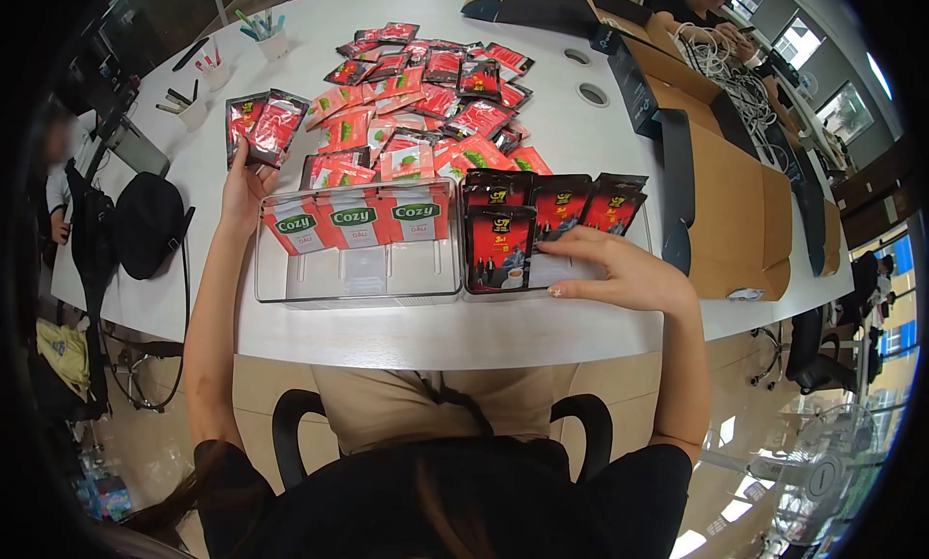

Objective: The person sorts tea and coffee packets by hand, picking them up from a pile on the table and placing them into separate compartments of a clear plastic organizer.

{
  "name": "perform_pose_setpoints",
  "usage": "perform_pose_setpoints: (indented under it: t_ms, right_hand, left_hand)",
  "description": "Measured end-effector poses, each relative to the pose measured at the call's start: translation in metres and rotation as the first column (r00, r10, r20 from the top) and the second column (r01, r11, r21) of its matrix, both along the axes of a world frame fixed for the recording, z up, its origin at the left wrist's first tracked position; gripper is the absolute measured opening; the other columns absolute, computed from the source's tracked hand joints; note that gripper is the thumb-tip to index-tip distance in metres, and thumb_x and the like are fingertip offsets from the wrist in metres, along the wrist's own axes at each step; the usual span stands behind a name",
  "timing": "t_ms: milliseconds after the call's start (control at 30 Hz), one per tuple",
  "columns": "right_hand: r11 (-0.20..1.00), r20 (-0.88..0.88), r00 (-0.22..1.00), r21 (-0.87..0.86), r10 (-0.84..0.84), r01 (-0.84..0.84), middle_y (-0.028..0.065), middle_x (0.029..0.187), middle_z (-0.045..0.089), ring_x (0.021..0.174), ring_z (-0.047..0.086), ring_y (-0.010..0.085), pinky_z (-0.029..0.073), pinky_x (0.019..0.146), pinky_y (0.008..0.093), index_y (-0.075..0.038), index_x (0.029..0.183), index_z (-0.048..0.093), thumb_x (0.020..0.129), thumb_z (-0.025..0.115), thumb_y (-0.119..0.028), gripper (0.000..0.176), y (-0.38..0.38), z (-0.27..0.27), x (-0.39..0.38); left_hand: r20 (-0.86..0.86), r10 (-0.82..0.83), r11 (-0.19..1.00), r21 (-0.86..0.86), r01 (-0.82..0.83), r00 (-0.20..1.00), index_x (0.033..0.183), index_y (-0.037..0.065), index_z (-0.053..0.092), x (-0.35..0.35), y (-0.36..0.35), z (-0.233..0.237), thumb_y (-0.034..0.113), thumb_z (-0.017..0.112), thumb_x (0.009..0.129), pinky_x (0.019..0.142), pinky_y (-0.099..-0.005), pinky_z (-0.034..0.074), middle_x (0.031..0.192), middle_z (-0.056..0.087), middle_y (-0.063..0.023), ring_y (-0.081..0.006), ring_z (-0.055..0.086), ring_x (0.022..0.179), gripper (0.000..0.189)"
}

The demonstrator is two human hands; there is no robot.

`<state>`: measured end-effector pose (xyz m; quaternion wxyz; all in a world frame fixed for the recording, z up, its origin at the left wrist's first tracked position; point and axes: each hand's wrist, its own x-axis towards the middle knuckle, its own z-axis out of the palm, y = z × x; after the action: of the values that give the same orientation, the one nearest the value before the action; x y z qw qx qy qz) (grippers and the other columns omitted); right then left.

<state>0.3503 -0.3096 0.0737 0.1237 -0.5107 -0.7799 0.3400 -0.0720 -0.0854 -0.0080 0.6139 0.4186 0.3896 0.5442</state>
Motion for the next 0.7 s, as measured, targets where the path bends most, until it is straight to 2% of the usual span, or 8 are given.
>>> perform_pose_setpoints:
  t_ms: [133,233,333,433,467,567,600,700]
  right_hand:
    - [1.000,0.012,1.000,0.000,0.005,-0.005,0.0140,0.102,0.059,0.092,0.058,0.0240,0.045,0.078,0.0315,0.001,0.122,0.054,0.086,0.064,-0.033,0.051,0.000,0.002,-0.003]
    - [0.999,-0.030,0.999,-0.025,0.046,-0.046,0.0110,0.095,0.063,0.087,0.061,0.0225,0.046,0.075,0.0311,0.001,0.117,0.056,0.086,0.064,-0.030,0.045,-0.001,0.002,-0.009]
    - [0.989,-0.088,0.992,-0.123,-0.089,0.077,0.0075,0.088,0.066,0.081,0.063,0.0202,0.047,0.073,0.0308,0.000,0.107,0.060,0.086,0.065,-0.026,0.034,-0.003,0.007,-0.019]
    - [0.973,-0.155,0.967,-0.141,-0.203,0.181,0.0056,0.085,0.067,0.080,0.064,0.0181,0.048,0.074,0.0310,0.000,0.097,0.061,0.086,0.065,-0.024,0.026,-0.003,0.011,-0.015]
    - [0.975,-0.104,0.988,-0.204,-0.114,0.091,0.0071,0.089,0.067,0.083,0.064,0.0179,0.048,0.077,0.0308,-0.001,0.103,0.063,0.088,0.063,-0.023,0.027,0.000,0.014,-0.011]
    - [0.987,-0.184,0.983,-0.150,0.025,-0.053,0.0092,0.093,0.067,0.087,0.064,0.0198,0.048,0.079,0.0313,-0.002,0.112,0.062,0.088,0.062,-0.025,0.033,0.003,0.001,-0.021]
    - [0.985,-0.096,0.992,-0.143,0.086,-0.099,0.0128,0.103,0.064,0.095,0.062,0.0237,0.047,0.082,0.0328,-0.003,0.122,0.057,0.089,0.060,-0.027,0.041,0.004,0.002,-0.026]
    - [0.988,-0.175,0.977,-0.078,0.119,-0.134,0.0147,0.109,0.061,0.100,0.059,0.0271,0.045,0.085,0.0347,-0.002,0.125,0.053,0.089,0.061,-0.030,0.046,0.006,-0.007,-0.028]
  left_hand:
    - [-0.007,-0.007,1.000,0.007,0.007,1.000,0.120,0.003,0.045,0.001,-0.001,0.001,0.044,0.046,0.095,0.060,-0.0193,0.054,0.105,0.064,-0.0110,-0.0179,0.067,0.089,0.048]
    - [0.009,-0.016,1.000,-0.006,0.016,1.000,0.118,0.005,0.046,-0.001,0.002,-0.001,0.043,0.046,0.096,0.061,-0.0207,0.054,0.104,0.064,-0.0110,-0.0195,0.068,0.089,0.044]
    - [0.015,-0.019,1.000,-0.006,0.019,1.000,0.118,0.005,0.047,-0.003,0.004,-0.004,0.043,0.046,0.096,0.062,-0.0211,0.054,0.104,0.064,-0.0110,-0.0193,0.068,0.088,0.044]
    - [0.010,-0.002,1.000,-0.009,0.002,1.000,0.118,0.004,0.047,-0.001,0.001,-0.001,0.043,0.046,0.096,0.062,-0.0213,0.053,0.104,0.064,-0.0112,-0.0197,0.068,0.088,0.045]
    - [0.005,-0.001,1.000,-0.009,0.001,1.000,0.118,0.004,0.046,0.000,0.000,0.000,0.043,0.046,0.096,0.062,-0.0213,0.053,0.104,0.064,-0.0113,-0.0198,0.067,0.089,0.045]
    - [-0.007,-0.009,1.000,-0.005,0.009,1.000,0.120,0.005,0.045,0.001,0.000,0.001,0.045,0.046,0.095,0.061,-0.0198,0.053,0.105,0.064,-0.0106,-0.0185,0.067,0.089,0.047]
    - [-0.012,-0.013,1.000,-0.005,0.013,1.000,0.121,0.005,0.045,0.001,0.000,0.001,0.045,0.046,0.095,0.060,-0.0190,0.053,0.106,0.064,-0.0102,-0.0177,0.067,0.089,0.048]
    - [-0.027,-0.008,1.000,-0.012,0.007,1.000,0.121,0.005,0.045,0.002,-0.001,0.003,0.045,0.045,0.096,0.061,-0.0190,0.053,0.106,0.064,-0.0103,-0.0178,0.067,0.090,0.047]
